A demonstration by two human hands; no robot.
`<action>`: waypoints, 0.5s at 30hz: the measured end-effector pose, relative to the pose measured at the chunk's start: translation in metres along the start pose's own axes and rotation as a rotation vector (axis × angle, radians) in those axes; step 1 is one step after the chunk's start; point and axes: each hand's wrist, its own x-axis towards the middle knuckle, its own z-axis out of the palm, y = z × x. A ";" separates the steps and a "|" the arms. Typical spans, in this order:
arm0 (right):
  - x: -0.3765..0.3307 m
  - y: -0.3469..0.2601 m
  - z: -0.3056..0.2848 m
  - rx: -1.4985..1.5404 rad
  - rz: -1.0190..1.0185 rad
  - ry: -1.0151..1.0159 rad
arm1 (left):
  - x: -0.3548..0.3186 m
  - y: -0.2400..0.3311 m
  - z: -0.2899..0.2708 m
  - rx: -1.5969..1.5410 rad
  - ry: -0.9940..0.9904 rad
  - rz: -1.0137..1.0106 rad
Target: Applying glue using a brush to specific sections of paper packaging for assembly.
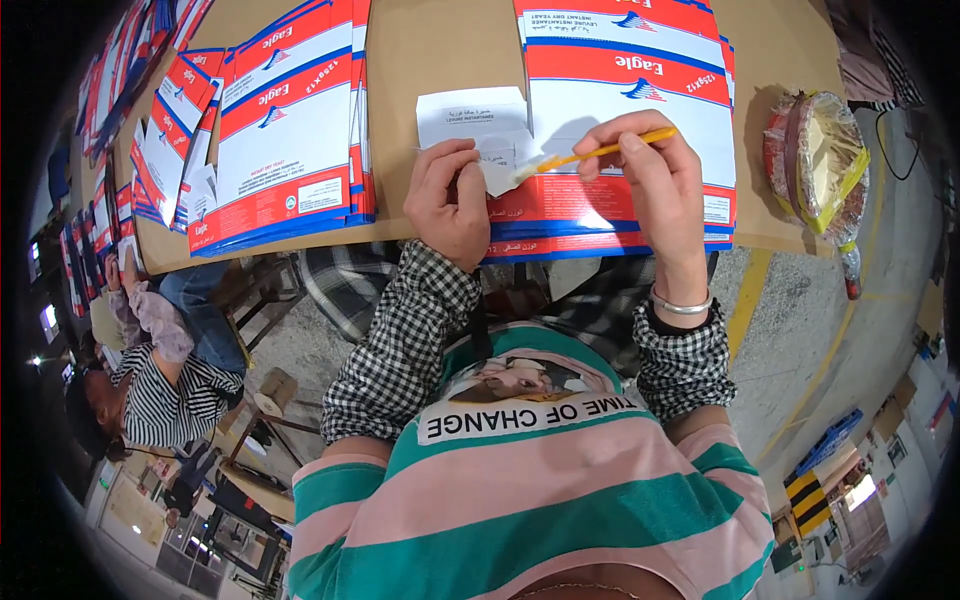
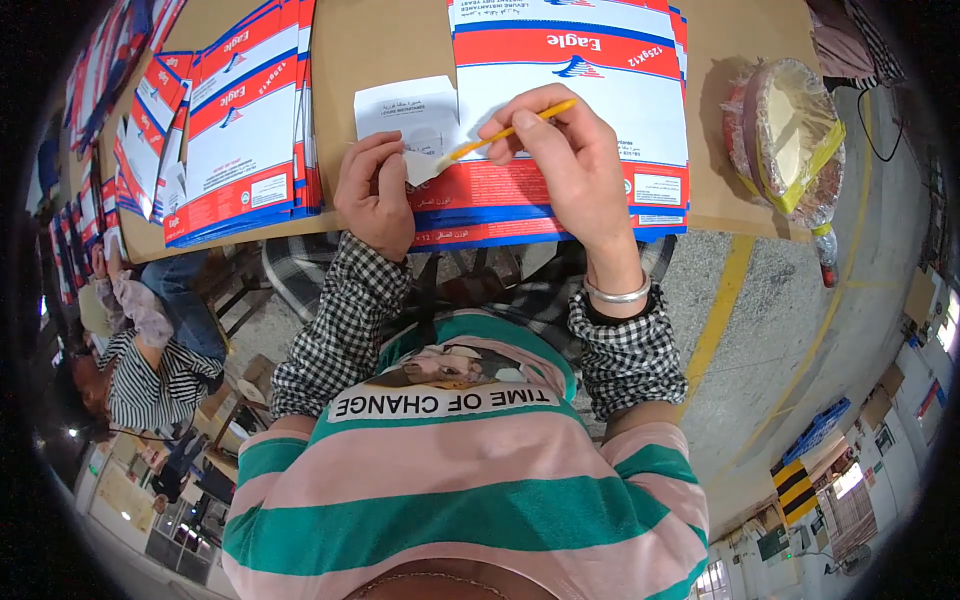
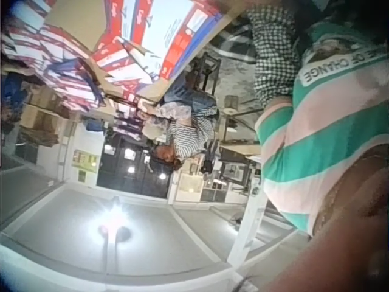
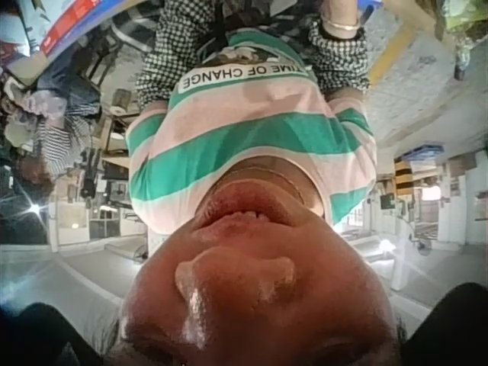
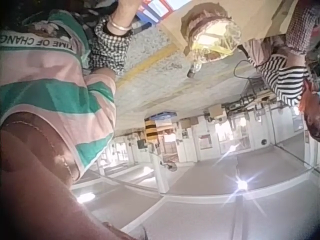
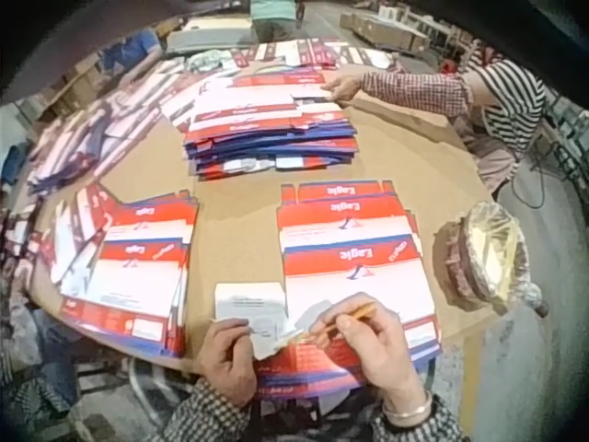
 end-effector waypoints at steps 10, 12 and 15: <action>0.000 -0.004 0.003 -0.041 -0.006 -0.012 | 0.000 -0.001 -0.001 0.019 0.000 0.005; -0.002 -0.003 -0.003 -0.051 0.005 -0.033 | 0.000 -0.001 0.000 0.010 -0.001 -0.013; -0.003 -0.003 -0.008 -0.018 0.023 -0.030 | 0.000 -0.001 -0.001 0.019 -0.002 0.003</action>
